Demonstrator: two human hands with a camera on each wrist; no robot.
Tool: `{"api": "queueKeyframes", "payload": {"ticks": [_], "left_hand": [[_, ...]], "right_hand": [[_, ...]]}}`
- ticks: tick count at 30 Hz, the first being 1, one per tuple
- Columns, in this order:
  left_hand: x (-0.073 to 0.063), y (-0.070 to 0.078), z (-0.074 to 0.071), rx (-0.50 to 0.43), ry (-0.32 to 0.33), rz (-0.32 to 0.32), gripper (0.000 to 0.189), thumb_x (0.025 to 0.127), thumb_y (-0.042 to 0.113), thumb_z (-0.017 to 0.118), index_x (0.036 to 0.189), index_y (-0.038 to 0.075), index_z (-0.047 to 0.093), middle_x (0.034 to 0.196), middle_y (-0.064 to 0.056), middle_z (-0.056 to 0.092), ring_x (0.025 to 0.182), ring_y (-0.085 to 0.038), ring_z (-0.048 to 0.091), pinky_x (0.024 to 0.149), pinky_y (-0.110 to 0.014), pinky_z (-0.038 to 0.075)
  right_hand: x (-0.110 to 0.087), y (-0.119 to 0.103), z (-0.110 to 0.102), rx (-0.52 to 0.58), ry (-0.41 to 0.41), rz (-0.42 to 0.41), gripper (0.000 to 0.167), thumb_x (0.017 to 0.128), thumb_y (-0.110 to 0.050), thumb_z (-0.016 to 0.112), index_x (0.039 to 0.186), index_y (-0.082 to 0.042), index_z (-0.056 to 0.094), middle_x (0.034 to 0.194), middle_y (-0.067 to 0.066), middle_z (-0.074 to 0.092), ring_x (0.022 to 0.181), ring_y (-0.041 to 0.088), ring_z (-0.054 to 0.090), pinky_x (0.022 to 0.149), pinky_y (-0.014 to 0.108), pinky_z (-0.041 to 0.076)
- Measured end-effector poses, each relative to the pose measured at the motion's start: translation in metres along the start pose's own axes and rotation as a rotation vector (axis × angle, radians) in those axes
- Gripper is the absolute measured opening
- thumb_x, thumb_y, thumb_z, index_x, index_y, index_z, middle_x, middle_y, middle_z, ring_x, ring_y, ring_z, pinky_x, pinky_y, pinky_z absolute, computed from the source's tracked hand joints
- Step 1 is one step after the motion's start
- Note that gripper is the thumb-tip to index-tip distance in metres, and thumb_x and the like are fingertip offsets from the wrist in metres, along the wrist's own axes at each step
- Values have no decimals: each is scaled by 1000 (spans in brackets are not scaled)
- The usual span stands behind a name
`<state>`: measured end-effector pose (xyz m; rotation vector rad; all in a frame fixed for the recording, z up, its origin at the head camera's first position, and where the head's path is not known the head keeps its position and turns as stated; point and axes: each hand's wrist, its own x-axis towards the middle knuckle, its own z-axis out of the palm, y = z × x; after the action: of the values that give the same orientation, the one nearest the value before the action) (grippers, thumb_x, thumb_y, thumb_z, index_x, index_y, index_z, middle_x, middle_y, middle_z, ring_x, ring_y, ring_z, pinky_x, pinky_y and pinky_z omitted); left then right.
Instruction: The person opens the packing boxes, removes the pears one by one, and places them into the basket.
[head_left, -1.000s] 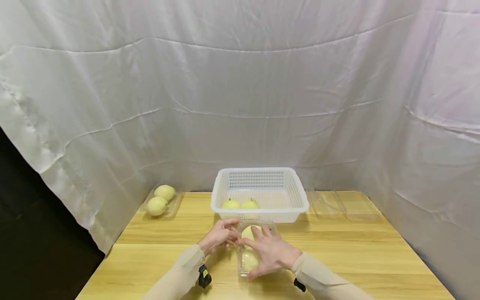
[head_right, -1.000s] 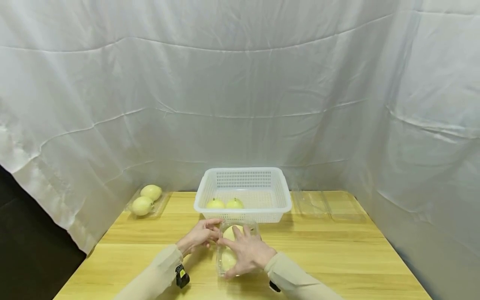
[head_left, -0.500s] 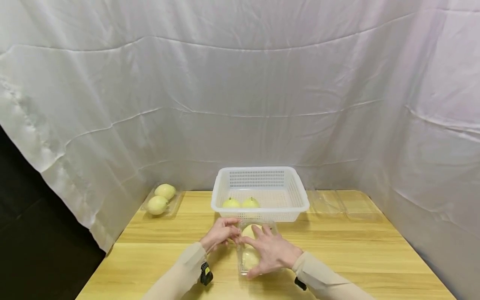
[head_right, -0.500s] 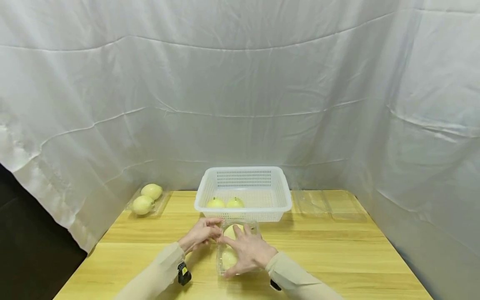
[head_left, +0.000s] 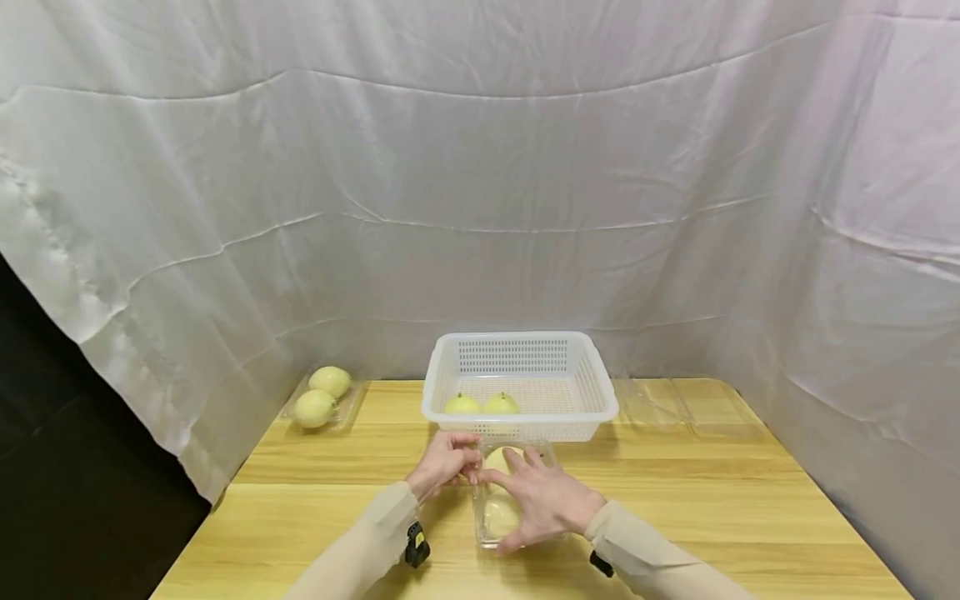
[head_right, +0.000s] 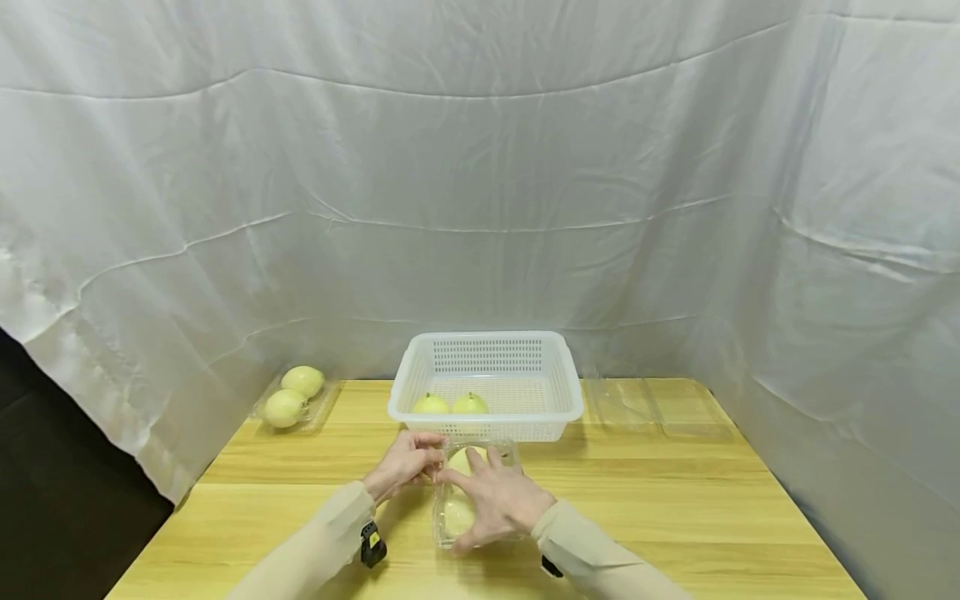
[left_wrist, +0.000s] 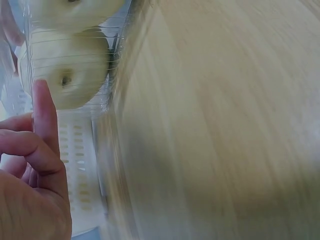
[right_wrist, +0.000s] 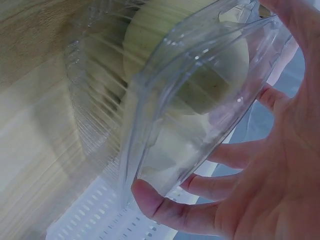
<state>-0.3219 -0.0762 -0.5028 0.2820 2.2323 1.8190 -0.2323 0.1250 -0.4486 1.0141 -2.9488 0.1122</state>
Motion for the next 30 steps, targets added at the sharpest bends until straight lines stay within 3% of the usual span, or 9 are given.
{"api": "queueKeyframes", "payload": {"ticks": [7,16,19,24,26,30], "left_hand": [[0,2,3,-8,23,3,39,85,2,62,124,-2,64,66,-4,68,46,-9,58,37,-17,31],[-2,-1,1,11,-4,38,20,94,6,60,110,3,71,63,0,64,48,-9,57,40,-18,34],[-6,-2,-3,36,-65,68,27,94,7,59,120,3,67,70,-1,65,55,-10,57,46,-19,39],[-15,-2,-11,90,-177,81,59,88,2,61,144,1,44,80,-5,65,64,-14,61,54,-24,47],[-18,-2,-13,98,-193,81,68,85,0,62,148,-3,35,82,-8,66,65,-16,64,56,-26,50],[-20,0,-13,81,-191,84,69,84,-4,61,146,-10,33,83,-15,66,61,-17,65,55,-26,52]], "right_hand": [[-1,2,0,28,-13,5,98,65,-74,71,149,-39,36,151,17,38,132,47,40,102,72,33],[-5,0,-1,89,-29,29,97,66,-72,73,149,-39,35,155,19,32,137,54,32,102,76,28],[-5,-1,0,77,-12,17,95,66,-72,72,148,-41,37,153,16,35,136,50,35,102,75,30],[-7,2,-2,136,-20,-11,94,69,-75,68,149,-41,34,155,19,32,137,52,32,101,75,31],[-9,5,-4,187,-25,-27,93,71,-75,67,150,-40,33,157,20,28,139,52,28,101,74,32],[-13,10,-9,254,-4,-80,89,73,-74,65,147,-37,35,158,17,25,142,45,27,101,69,38]]}}
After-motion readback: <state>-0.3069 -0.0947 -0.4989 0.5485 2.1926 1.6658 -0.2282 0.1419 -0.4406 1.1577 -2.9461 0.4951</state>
